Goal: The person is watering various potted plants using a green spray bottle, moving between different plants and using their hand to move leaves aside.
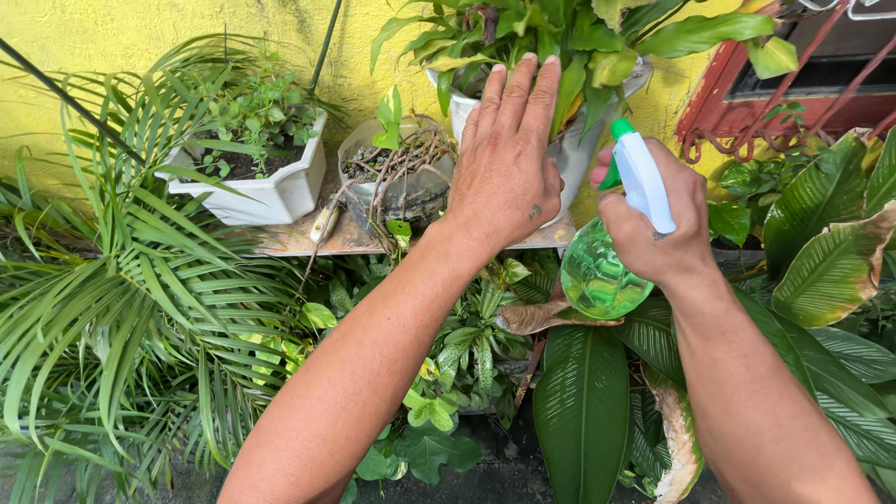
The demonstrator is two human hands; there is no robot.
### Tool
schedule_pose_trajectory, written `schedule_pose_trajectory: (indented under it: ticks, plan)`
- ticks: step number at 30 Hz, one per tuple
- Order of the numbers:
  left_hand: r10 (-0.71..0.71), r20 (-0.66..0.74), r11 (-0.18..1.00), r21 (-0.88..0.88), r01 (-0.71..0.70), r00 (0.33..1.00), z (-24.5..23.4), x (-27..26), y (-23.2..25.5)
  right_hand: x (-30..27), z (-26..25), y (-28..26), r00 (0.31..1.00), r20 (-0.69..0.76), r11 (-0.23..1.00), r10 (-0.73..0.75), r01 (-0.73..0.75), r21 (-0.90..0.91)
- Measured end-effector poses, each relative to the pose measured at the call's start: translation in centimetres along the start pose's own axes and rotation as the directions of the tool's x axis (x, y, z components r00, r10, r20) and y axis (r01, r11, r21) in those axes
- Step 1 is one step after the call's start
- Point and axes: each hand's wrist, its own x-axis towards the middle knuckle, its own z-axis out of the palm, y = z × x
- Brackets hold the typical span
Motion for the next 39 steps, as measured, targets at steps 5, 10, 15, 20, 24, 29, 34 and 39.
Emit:
schedule_pose_trajectory:
  ticks: [5,10,15,20,24,29,34,39]
  plan:
    - [0.028,0.005,0.999,-0.033,-0.028,1.000,-0.2,0.9,1.8,0.4,-1.5,0.2,0.999,-0.049,1.000,0.021,-0.021,0.006]
    - [0.066,-0.043,0.996,-0.056,-0.068,0.997,-0.9,1.9,3.1,0.6,-2.7,-0.4,0.999,-0.046,1.000,0.011,-0.012,-0.023]
    - [0.099,-0.097,0.993,-0.047,-0.104,0.990,-1.2,3.0,3.9,1.0,-3.2,-0.5,0.992,-0.056,0.993,0.113,-0.115,-0.036]
    - [0.151,-0.111,0.988,0.033,-0.148,0.982,-1.4,3.9,4.7,0.9,-3.9,-0.6,0.997,-0.042,0.995,-0.071,0.068,-0.076]
    - [0.220,-0.061,0.969,0.124,-0.212,0.974,-1.3,4.4,5.3,1.3,-4.2,-0.2,0.996,-0.083,0.995,0.014,-0.022,-0.096]
    - [0.297,-0.013,0.918,0.281,-0.282,0.955,-1.0,5.4,5.4,1.9,-4.9,0.0,0.994,-0.108,0.997,0.024,-0.032,-0.065]
    - [0.270,0.090,0.875,0.393,-0.284,0.959,-0.3,6.6,4.8,2.5,-5.7,-0.2,0.993,-0.120,1.000,0.009,-0.012,-0.028]
    - [0.144,0.059,0.888,0.432,-0.155,0.988,0.1,6.9,4.0,3.1,-6.0,0.0,0.990,-0.140,0.999,0.016,-0.023,-0.048]
